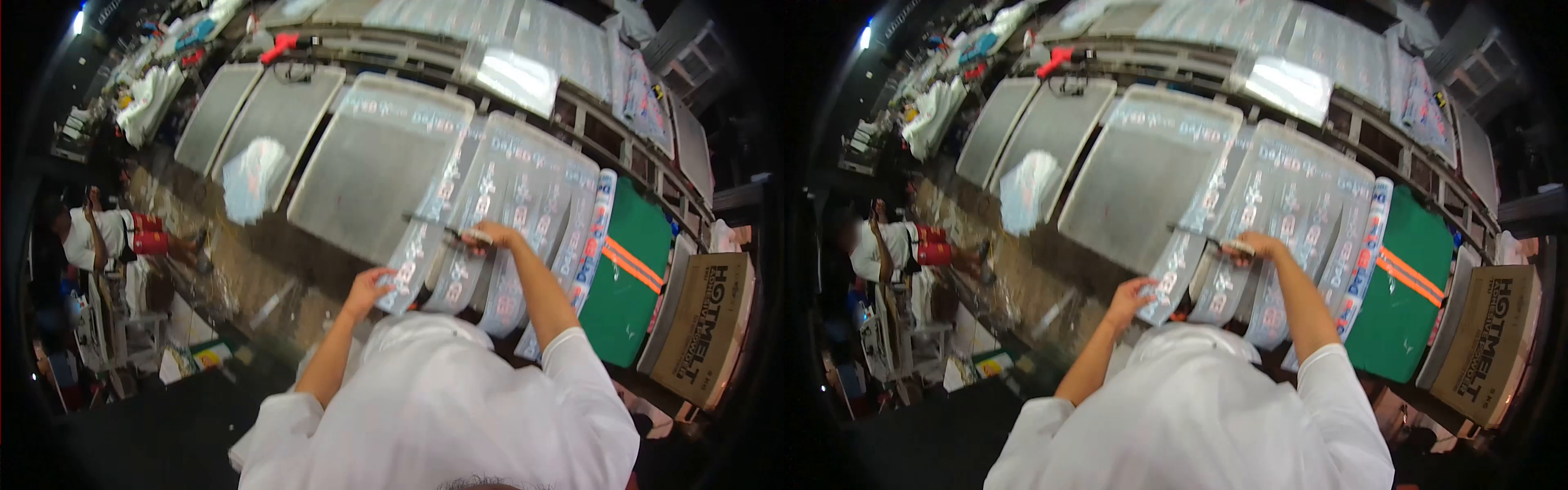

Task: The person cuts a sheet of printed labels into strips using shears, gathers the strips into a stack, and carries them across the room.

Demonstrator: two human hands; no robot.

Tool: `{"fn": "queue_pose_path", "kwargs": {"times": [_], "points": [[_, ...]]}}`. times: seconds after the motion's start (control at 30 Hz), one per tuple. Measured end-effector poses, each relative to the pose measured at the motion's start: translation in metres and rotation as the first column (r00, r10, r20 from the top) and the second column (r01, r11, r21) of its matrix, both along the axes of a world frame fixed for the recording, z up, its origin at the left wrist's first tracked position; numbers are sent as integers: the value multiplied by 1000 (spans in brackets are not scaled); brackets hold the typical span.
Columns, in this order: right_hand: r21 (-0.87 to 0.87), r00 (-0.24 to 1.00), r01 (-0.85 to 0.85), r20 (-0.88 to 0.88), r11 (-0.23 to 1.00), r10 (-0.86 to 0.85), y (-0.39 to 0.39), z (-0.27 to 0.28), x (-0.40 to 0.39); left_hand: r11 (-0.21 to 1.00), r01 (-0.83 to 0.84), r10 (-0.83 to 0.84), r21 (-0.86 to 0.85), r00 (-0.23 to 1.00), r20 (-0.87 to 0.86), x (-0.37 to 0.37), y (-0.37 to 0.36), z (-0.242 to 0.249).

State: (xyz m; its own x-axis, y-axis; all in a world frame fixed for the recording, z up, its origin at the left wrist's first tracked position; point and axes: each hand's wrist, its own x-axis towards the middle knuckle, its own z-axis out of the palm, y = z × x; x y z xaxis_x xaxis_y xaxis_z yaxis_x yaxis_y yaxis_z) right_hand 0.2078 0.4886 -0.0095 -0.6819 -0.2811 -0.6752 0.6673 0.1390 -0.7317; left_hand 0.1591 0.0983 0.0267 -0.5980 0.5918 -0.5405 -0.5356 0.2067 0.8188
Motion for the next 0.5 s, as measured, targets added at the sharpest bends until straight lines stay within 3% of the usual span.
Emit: {"fn": "queue_pose_path", "kwargs": {"times": [0.03,0.13,0.23,0.37,0.43,0.47,0.5], "points": [[-35,999,-19,-29,999,18,2,-18,-1,1000,12,-12,-13,1000,-24,-1,0,-1],[-119,999,33,6,992,-32,-4,4,-5,999,42,-42,-9,999,22,-4,-3,-1],[-129,1000,12,-7,992,-13,-9,14,-11,999,47,-45,25,997,-66,-4,-3,-3],[-65,999,36,-24,997,-38,-15,27,-11,993,117,-117,-10,991,-59,-2,-2,0],[-72,983,14,-181,997,-27,-11,31,-8,989,145,-148,-37,986,-73,-5,0,-16],[26,963,-7,-268,1000,13,-6,34,-3,984,168,-173,-63,981,-83,-1,-3,-26],[-23,960,37,-276,999,-42,2,18,3,950,225,-285,-215,906,-311,-2,-2,-25]]}}
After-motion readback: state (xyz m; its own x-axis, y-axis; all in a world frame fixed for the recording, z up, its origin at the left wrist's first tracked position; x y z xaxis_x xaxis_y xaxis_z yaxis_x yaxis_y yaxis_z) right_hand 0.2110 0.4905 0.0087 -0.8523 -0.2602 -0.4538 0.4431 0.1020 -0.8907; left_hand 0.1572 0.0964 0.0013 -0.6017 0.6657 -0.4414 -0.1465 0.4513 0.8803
